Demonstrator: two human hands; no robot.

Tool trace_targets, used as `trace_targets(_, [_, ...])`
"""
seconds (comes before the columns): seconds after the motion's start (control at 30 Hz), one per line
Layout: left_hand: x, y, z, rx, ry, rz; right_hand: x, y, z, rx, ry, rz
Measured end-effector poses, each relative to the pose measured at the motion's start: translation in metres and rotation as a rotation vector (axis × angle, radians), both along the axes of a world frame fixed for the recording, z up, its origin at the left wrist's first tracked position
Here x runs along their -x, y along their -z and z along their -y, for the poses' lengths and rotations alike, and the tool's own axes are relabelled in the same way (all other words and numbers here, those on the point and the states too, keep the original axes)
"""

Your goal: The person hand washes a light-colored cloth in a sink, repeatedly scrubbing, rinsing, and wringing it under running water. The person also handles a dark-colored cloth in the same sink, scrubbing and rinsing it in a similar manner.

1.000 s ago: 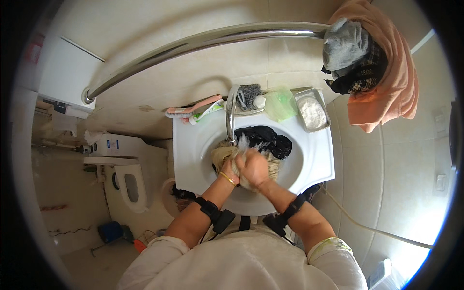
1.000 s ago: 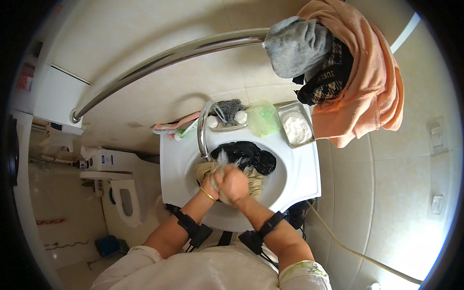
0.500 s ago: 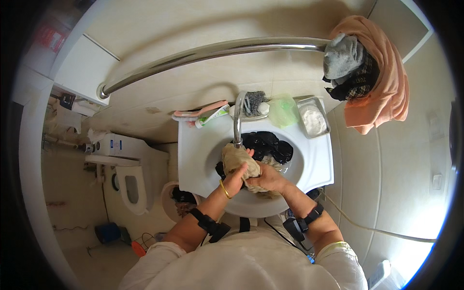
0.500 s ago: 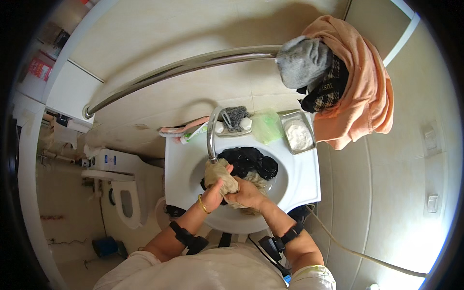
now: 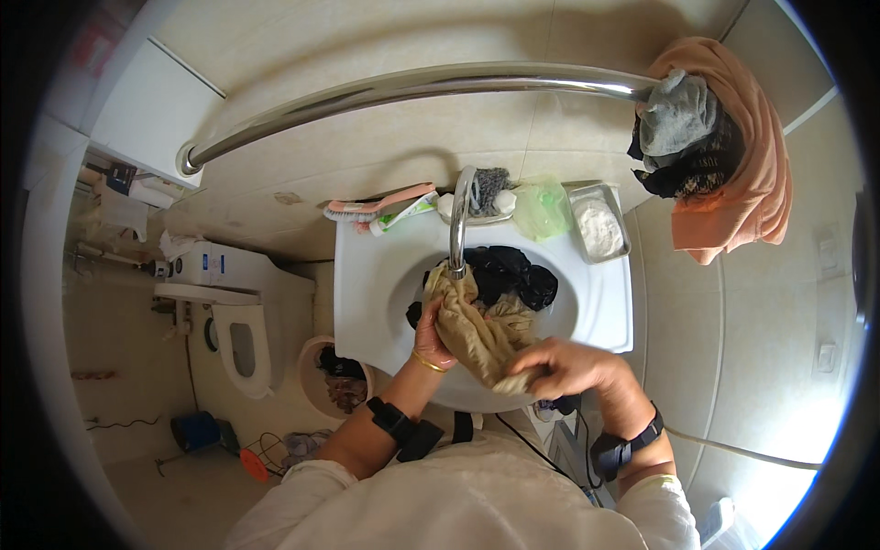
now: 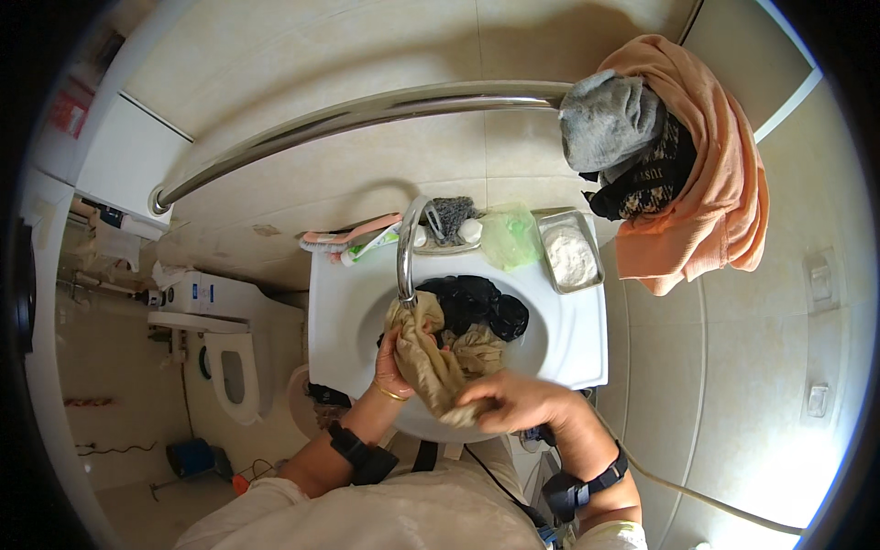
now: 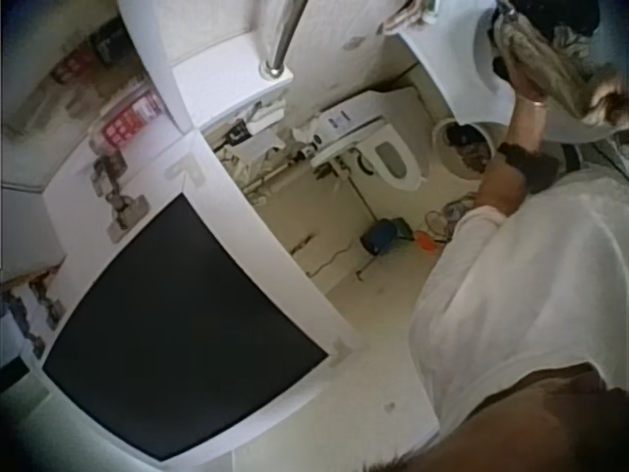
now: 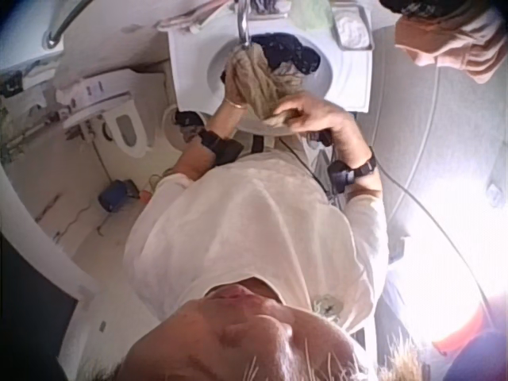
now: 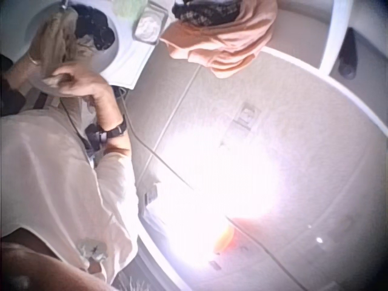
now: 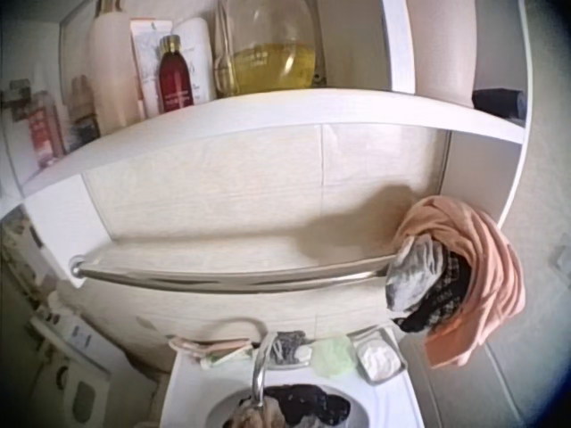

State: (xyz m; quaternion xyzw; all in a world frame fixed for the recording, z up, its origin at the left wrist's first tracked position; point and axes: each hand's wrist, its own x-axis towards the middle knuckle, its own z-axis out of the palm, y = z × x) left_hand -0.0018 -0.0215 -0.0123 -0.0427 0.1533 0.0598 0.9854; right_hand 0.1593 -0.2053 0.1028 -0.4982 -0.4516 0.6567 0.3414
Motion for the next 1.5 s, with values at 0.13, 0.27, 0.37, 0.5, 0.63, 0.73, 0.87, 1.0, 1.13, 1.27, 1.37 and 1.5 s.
trace_targets(0.13, [0.011, 0.025, -0.008, -0.174, -0.039, -0.193, -0.024, 0.048, -0.013, 0.211, 0.683, 0.181])
trace_targets(0.27, [0.002, 0.078, -0.003, -0.425, 0.115, -0.499, 0.025, 0.13, -0.046, 0.467, 0.586, 0.93])
trace_targets(0.37, [-0.008, 0.107, -0.002, -0.622, 0.203, -0.589, 0.056, 0.187, -0.07, 0.527, 0.532, 1.178])
trace_targets(0.5, [-0.015, 0.1, -0.004, -0.729, 0.285, -0.77, 0.022, 0.211, -0.091, 0.482, 0.521, 1.169])
trace_targets(0.63, [-0.012, 0.065, -0.006, -0.45, 0.07, -0.803, 0.008, 0.163, -0.088, 0.31, 0.985, 0.612])
trace_targets(0.73, [-0.01, 0.058, -0.014, -0.232, -0.002, -0.595, 0.053, 0.118, -0.081, -0.014, 0.935, 0.571])
trace_targets(0.87, [-0.014, 0.074, -0.013, -0.137, 0.061, -0.134, 0.093, 0.112, -0.096, -0.339, 0.857, 0.919])
trace_targets(1.0, [-0.015, 0.077, 0.004, -0.258, 0.048, -0.63, 0.064, 0.144, -0.115, -0.179, 1.24, 0.77])
trace_targets(1.13, [-0.014, 0.057, 0.0, -0.354, 0.036, -0.441, 0.049, 0.138, -0.106, 0.188, 1.215, 0.339])
trace_targets(1.27, [-0.011, 0.043, -0.025, -0.1, 0.069, -0.136, 0.084, 0.091, -0.091, -0.329, 0.99, 0.667])
trace_targets(1.37, [-0.022, 0.042, -0.02, -0.207, 0.083, 0.096, 0.092, 0.07, -0.098, -0.173, 0.836, 0.816])
trace_targets(1.5, [-0.018, 0.024, -0.009, -0.325, 0.004, -0.335, 0.058, 0.083, -0.106, -0.036, 1.082, 0.759])
